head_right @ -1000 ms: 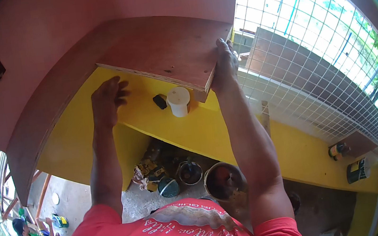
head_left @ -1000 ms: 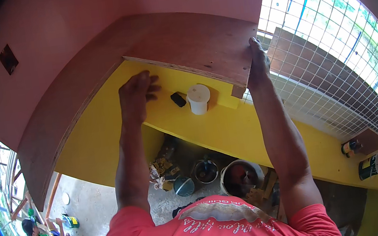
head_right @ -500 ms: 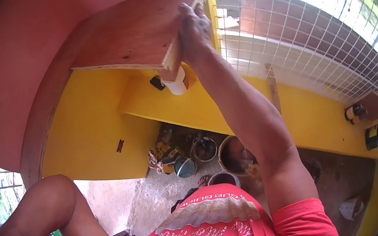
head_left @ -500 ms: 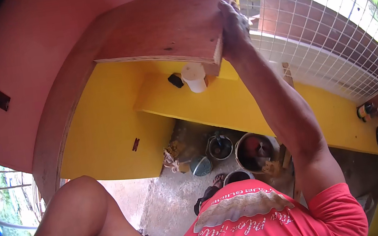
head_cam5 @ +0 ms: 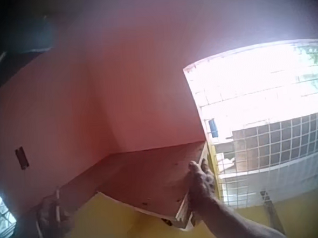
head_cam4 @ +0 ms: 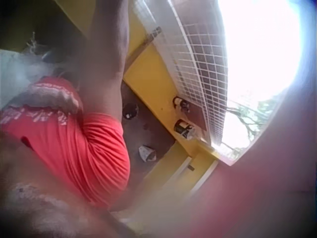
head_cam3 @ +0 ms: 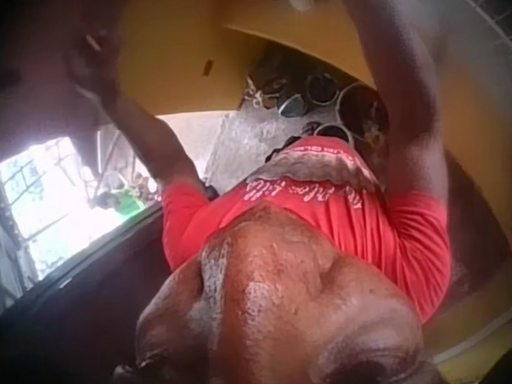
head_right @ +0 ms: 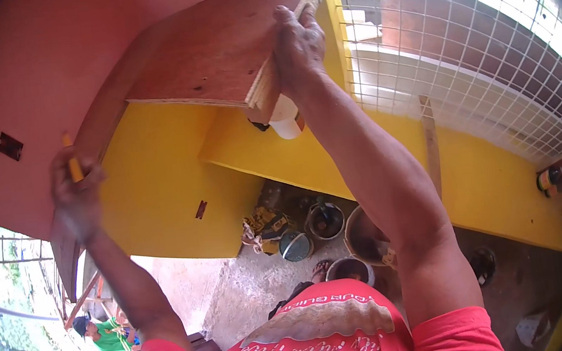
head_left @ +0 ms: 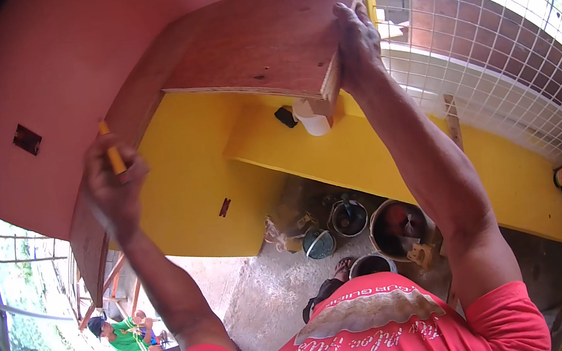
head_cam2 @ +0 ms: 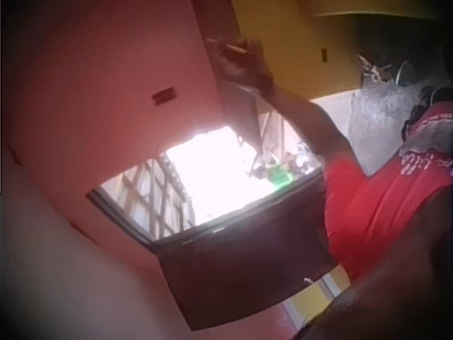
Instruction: The person measures and marks a wooden board against a shelf using a pencil and a square ruler. Then, the person cuts the board with a hand saw and fits the cut wooden pieces onto the shelf.
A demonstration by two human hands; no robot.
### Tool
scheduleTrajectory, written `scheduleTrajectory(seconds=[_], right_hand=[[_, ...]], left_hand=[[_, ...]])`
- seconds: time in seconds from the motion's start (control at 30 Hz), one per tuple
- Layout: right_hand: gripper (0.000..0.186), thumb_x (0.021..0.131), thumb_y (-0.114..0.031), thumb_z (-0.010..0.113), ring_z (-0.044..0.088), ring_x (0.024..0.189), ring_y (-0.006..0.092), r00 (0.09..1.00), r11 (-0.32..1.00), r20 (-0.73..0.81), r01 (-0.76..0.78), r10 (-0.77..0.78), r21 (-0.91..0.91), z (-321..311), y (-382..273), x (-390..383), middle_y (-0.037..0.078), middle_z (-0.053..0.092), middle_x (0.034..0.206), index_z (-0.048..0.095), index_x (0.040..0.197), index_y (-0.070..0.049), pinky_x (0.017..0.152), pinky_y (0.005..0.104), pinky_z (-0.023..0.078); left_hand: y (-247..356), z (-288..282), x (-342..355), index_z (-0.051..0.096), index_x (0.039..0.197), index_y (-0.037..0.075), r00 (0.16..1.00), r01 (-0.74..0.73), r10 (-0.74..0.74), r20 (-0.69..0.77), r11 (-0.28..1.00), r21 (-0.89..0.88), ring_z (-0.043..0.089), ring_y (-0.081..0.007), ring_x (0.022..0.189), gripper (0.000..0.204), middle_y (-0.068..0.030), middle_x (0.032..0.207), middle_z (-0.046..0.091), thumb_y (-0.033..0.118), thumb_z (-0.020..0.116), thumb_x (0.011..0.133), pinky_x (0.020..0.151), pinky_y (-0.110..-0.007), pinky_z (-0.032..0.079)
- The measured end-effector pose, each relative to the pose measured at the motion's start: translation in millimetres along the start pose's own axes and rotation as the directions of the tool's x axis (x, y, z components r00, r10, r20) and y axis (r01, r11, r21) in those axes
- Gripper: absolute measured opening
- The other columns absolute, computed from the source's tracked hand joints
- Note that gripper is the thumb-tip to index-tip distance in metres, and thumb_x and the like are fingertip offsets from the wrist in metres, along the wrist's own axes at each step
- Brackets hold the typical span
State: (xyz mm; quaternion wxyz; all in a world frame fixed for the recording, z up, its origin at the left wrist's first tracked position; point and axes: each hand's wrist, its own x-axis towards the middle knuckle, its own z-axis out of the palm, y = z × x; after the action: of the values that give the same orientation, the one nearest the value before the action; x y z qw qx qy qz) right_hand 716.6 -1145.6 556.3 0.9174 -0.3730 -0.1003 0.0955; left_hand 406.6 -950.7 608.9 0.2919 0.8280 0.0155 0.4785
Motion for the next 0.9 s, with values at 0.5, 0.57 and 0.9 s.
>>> scheduleTrajectory(seconds=[0.5, 0.57, 0.9], right_hand=[[0.064, 0.095, -0.021, 0.051, 0.053, 0.114, 0.0279, 0.995, 0.993, 0.071, -0.079, 0.073, 0.092, 10, -3, -10, 0.019, 0.044, 0.135, 0.021, 0.149, -0.004, 0.094, 0.0410, 0.049], [0.063, 0.095, -0.020, 0.051, 0.053, 0.114, 0.0278, 0.994, 0.992, 0.088, -0.079, 0.071, 0.095, 8, -2, -9, 0.019, 0.044, 0.134, 0.021, 0.149, -0.003, 0.094, 0.0412, 0.049], [0.065, 0.095, -0.020, 0.051, 0.053, 0.115, 0.0276, 0.995, 0.994, 0.071, -0.072, 0.066, 0.084, 10, -4, -12, 0.019, 0.044, 0.134, 0.019, 0.149, -0.001, 0.094, 0.0411, 0.050]], left_hand=[[-92, 44, 23, 0.065, 0.103, 0.000, 0.982, -0.122, 0.183, -0.045, 0.798, 0.591, 0.063, -0.0151, 0.058, 0.019, -0.0091, 0.068, 0.067, 0.011, 0.062, 0.088, 0.055, -0.030, 0.049], [-95, 53, 23, 0.064, 0.096, 0.000, 0.982, -0.112, 0.183, -0.045, 0.759, 0.641, 0.062, -0.0161, 0.055, 0.013, -0.0092, 0.067, 0.066, 0.010, 0.062, 0.087, 0.053, -0.030, 0.048], [-113, 64, 29, 0.061, 0.084, 0.001, 0.894, -0.289, 0.447, 0.031, 0.523, 0.802, 0.066, -0.0280, 0.067, 0.007, -0.0131, 0.074, 0.065, -0.002, 0.063, 0.078, 0.062, -0.037, 0.052]])
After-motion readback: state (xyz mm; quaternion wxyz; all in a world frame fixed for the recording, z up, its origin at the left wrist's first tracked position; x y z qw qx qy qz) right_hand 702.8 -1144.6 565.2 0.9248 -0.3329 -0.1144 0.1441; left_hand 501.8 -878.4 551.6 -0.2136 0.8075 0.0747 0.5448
